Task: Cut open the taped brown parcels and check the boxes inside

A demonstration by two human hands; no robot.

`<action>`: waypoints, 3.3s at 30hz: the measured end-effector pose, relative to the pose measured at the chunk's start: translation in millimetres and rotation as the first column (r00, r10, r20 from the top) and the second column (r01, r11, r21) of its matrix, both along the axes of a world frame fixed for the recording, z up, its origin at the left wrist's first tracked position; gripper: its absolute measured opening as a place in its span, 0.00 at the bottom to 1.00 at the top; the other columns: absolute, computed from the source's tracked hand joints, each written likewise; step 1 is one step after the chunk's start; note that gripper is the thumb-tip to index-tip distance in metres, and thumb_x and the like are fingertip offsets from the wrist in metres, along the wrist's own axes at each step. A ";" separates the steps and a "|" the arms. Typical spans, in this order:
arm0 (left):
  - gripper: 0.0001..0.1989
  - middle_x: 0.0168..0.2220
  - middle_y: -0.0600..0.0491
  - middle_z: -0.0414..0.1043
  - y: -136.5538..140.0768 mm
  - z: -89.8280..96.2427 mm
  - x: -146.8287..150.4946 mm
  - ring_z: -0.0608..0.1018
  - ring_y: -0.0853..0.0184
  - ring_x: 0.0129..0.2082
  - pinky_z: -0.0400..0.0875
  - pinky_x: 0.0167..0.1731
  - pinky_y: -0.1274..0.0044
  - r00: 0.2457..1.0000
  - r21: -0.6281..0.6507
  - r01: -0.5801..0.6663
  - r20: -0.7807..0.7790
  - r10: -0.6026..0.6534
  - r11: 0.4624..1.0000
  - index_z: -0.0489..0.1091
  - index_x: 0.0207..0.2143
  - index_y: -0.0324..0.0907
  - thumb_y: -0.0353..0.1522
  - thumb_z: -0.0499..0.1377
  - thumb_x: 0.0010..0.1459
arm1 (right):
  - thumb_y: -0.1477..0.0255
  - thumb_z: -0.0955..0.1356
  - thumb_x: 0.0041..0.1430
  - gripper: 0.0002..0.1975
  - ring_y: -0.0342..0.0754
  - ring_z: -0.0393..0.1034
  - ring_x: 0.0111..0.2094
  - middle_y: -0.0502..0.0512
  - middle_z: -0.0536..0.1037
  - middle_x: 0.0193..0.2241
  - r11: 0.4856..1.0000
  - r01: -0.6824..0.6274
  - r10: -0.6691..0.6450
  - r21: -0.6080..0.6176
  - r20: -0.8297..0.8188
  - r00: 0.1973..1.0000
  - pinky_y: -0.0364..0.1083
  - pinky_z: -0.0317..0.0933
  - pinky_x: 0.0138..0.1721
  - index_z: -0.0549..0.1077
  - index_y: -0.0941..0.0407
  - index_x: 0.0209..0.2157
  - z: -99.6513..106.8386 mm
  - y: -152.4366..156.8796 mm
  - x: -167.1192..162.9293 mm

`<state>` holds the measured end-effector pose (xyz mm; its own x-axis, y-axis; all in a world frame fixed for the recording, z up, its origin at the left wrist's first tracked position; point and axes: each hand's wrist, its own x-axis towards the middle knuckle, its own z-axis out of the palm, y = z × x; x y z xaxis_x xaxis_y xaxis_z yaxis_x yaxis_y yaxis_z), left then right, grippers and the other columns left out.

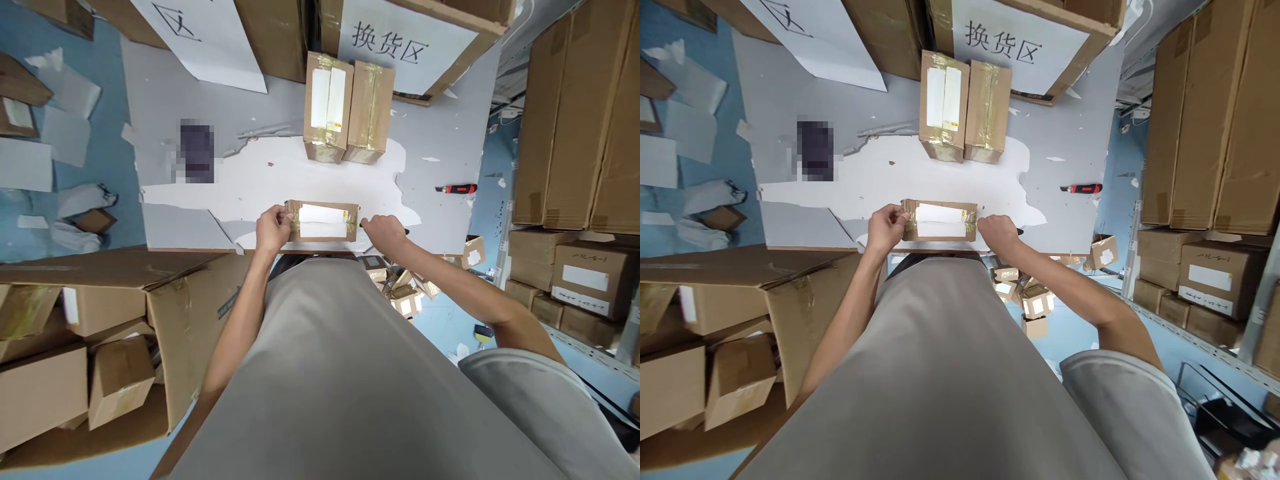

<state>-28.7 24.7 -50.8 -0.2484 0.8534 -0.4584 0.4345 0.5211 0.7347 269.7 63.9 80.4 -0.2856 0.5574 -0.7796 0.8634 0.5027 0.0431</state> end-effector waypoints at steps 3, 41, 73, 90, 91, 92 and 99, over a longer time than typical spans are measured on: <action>0.04 0.30 0.54 0.76 1.1 1.2 -4.9 0.77 0.62 0.33 0.73 0.42 0.72 0.999 -0.016 -0.032 -0.035 0.031 0.999 0.76 0.37 0.44 0.34 0.64 0.59 | 0.85 0.62 0.75 0.22 0.60 0.85 0.54 0.73 0.87 0.51 1.000 -0.026 0.027 0.011 -0.032 0.999 0.49 0.67 0.47 0.78 0.60 0.62 -7.4 -1.1 6.7; 0.30 0.48 0.41 0.88 4.4 38.5 20.3 0.91 0.53 0.49 0.87 0.59 0.57 0.939 0.111 -0.180 0.314 0.137 0.977 0.81 0.58 0.38 0.44 0.77 0.59 | 0.66 0.64 0.82 0.17 0.56 0.79 0.51 0.61 0.86 0.50 0.937 0.323 -0.192 0.128 -0.586 0.788 0.48 0.58 0.39 0.81 0.54 0.60 -129.7 -71.1 58.7; 0.42 0.85 0.41 0.50 2.3 -13.4 -54.2 0.48 0.49 0.87 0.39 0.84 0.51 0.962 0.321 0.240 0.050 -0.269 0.916 0.59 0.83 0.47 0.60 0.47 0.79 | 0.37 0.68 0.70 0.30 0.47 0.80 0.24 0.47 0.78 0.30 0.317 0.857 -0.735 -0.405 -0.676 -0.047 0.44 0.74 0.30 0.76 0.51 0.44 -106.1 -46.6 -89.2; 0.34 0.77 0.39 0.69 80.6 -73.8 -210.6 0.64 0.43 0.81 0.49 0.85 0.53 0.992 0.269 0.025 0.113 -0.057 0.963 0.76 0.70 0.41 0.49 0.66 0.67 | 0.55 0.68 0.81 0.22 0.63 0.85 0.54 0.62 0.88 0.56 0.683 0.724 -0.596 0.099 -0.499 0.630 0.55 0.76 0.55 0.78 0.50 0.67 -38.3 -43.1 -194.3; 0.33 0.78 0.39 0.67 90.1 -78.1 -218.2 0.61 0.42 0.82 0.46 0.85 0.53 0.993 0.278 0.052 0.087 -0.079 0.959 0.77 0.68 0.40 0.48 0.67 0.67 | 0.55 0.67 0.82 0.22 0.63 0.85 0.54 0.63 0.88 0.57 0.679 0.724 -0.588 0.124 -0.499 0.637 0.55 0.76 0.54 0.78 0.51 0.67 -34.9 -42.9 -196.5; 0.33 0.79 0.39 0.66 99.2 -81.8 -223.9 0.59 0.42 0.83 0.44 0.86 0.53 0.993 0.284 0.077 0.065 -0.099 0.956 0.77 0.67 0.39 0.49 0.67 0.68 | 0.55 0.65 0.82 0.22 0.63 0.85 0.54 0.63 0.88 0.57 0.670 0.728 -0.581 0.148 -0.505 0.638 0.54 0.76 0.54 0.78 0.51 0.66 -31.3 -42.9 -198.1; 0.39 0.73 0.47 0.74 141.6 -97.5 -229.8 0.40 0.38 0.86 0.38 0.79 0.46 0.982 0.274 0.184 -0.006 -0.190 0.944 0.78 0.58 0.31 0.58 0.48 0.80 | 0.54 0.61 0.83 0.24 0.62 0.85 0.52 0.62 0.89 0.53 0.633 0.754 -0.564 0.177 -0.561 0.606 0.53 0.75 0.51 0.79 0.51 0.64 -11.0 -48.2 -211.7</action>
